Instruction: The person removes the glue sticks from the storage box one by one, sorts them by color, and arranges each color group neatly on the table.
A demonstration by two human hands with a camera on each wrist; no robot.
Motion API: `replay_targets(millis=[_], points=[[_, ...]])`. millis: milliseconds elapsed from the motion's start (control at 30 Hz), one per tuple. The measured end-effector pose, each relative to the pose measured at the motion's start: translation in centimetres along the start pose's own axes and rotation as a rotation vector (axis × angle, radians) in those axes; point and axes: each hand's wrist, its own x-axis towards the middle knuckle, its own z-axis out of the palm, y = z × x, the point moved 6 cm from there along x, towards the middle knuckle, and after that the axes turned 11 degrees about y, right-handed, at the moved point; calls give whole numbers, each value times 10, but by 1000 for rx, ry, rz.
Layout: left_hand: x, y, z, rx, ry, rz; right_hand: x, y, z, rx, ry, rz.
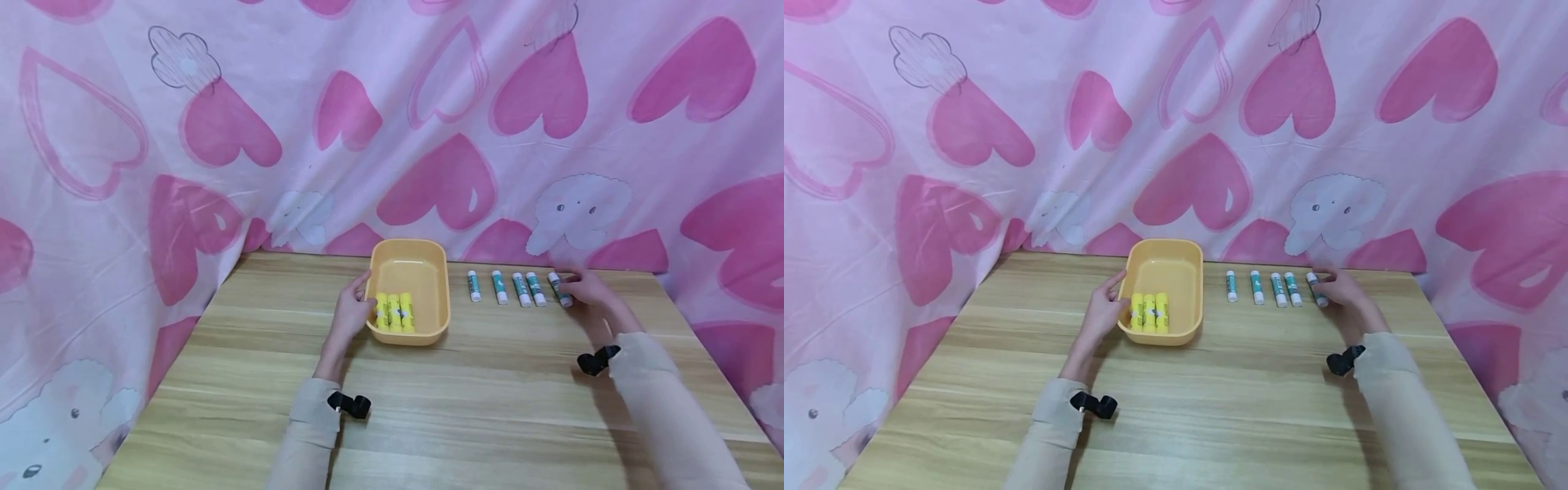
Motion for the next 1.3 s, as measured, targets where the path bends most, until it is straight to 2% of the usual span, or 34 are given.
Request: replay_targets(millis=[233,467,600,833,1300], points=[[-2,2,-1,-1,-6,7,-8,-3,-12,-8,110,-28],[-2,4,0,-5,-8,12,-17,-34,-18,-10,212,-116],[-2,5,1,-1,-13,15,-24,-49,-13,0,237,-162],[-4,4,1,1,-13,-6,-30,-77,1,-3,250,-263],[-2,2,0,-4,-6,-4,-36,-123,30,0,195,-267]])
